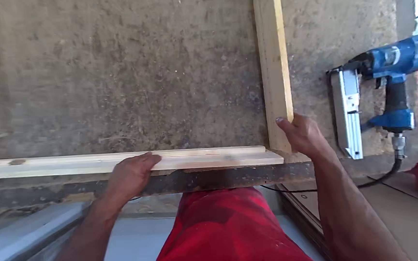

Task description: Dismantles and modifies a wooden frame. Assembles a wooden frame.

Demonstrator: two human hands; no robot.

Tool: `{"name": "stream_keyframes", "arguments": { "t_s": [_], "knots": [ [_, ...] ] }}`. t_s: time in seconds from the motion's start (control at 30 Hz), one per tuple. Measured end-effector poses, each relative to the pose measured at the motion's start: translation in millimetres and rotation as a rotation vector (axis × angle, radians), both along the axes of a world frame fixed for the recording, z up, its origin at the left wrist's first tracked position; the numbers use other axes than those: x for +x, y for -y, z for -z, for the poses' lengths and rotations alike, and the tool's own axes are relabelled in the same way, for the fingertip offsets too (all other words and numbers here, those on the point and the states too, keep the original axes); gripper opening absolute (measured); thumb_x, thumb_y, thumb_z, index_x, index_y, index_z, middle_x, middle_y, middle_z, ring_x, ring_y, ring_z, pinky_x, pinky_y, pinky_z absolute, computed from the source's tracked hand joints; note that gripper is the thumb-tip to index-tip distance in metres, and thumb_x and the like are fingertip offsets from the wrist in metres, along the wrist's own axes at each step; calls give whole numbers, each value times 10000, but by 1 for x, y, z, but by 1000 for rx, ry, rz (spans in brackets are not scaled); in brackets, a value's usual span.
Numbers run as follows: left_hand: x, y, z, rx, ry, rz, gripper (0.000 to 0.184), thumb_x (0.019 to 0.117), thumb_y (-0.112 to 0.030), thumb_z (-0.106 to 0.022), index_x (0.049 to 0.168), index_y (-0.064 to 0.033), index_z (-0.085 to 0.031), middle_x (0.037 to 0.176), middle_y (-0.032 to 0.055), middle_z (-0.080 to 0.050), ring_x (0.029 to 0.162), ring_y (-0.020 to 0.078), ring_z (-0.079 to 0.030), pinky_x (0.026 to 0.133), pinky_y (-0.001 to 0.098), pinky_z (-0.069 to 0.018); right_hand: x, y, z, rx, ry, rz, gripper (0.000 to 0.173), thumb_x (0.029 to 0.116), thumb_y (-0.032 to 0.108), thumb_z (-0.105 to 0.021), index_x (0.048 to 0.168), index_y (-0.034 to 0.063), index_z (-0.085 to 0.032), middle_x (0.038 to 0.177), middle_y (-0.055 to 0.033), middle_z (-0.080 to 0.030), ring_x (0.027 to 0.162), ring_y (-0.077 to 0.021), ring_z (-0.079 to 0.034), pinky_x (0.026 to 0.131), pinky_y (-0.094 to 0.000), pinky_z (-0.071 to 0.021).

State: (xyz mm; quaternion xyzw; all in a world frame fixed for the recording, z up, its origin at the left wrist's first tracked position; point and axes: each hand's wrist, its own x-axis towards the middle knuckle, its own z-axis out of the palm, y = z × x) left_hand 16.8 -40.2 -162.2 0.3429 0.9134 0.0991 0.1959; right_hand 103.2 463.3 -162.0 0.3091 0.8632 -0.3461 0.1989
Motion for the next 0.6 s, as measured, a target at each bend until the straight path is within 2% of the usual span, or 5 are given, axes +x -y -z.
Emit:
{"name": "stream_keyframes", "arguments": {
  "t_s": [0.07, 0.17, 0.3, 0.43, 0.6],
  "knots": [
    [-5, 3, 4, 15, 17, 10, 367, 927, -69, -600, 1240, -188, -747, 1260, 49, -732, 1207, 288, -683, 982, 579, -558, 3, -6, -3, 35, -6, 22, 500, 1035, 542, -507, 1046, 74, -684, 796, -133, -677, 733, -310, -692, 671, -611, -551],
    [-14, 8, 11, 14, 71, 17, 373, 915, -70, -595, 1244, -169, -741, 1258, 88, -726, 1158, 337, -698, 940, 632, -550, 4, 1, -6, -12, -6, 11, 490, 1032, 562, -499, 1085, 112, -684, 816, -83, -696, 750, -248, -712, 690, -549, -587],
    [-23, 8, 10, -7, 130, -5, 375, 921, -31, -606, 1249, -155, -738, 1254, 112, -724, 1136, 347, -706, 940, 636, -547, -4, 17, -3, -14, 2, -23, 508, 1046, 564, -439, 1073, 111, -669, 758, -79, -650, 696, -257, -676, 622, -532, -555],
    [-28, 5, 8, -25, 158, -6, 397, 900, 7, -650, 1255, -145, -738, 1255, 125, -720, 1109, 360, -712, 918, 647, -548, 4, 15, -2, -25, -35, -29, 509, 1050, 574, -422, 1081, 138, -683, 762, -54, -661, 705, -222, -683, 628, -501, -560],
    [-24, -6, -12, -125, 172, 6, 351, 926, -28, -663, 1261, -104, -729, 1231, 164, -722, 1092, 397, -709, 918, 662, -539, 14, 6, 4, -197, -192, -5, 565, 1064, 586, -358, 1195, 154, -696, 892, -44, -713, 803, -183, -703, 729, -478, -585]
  ]
}}
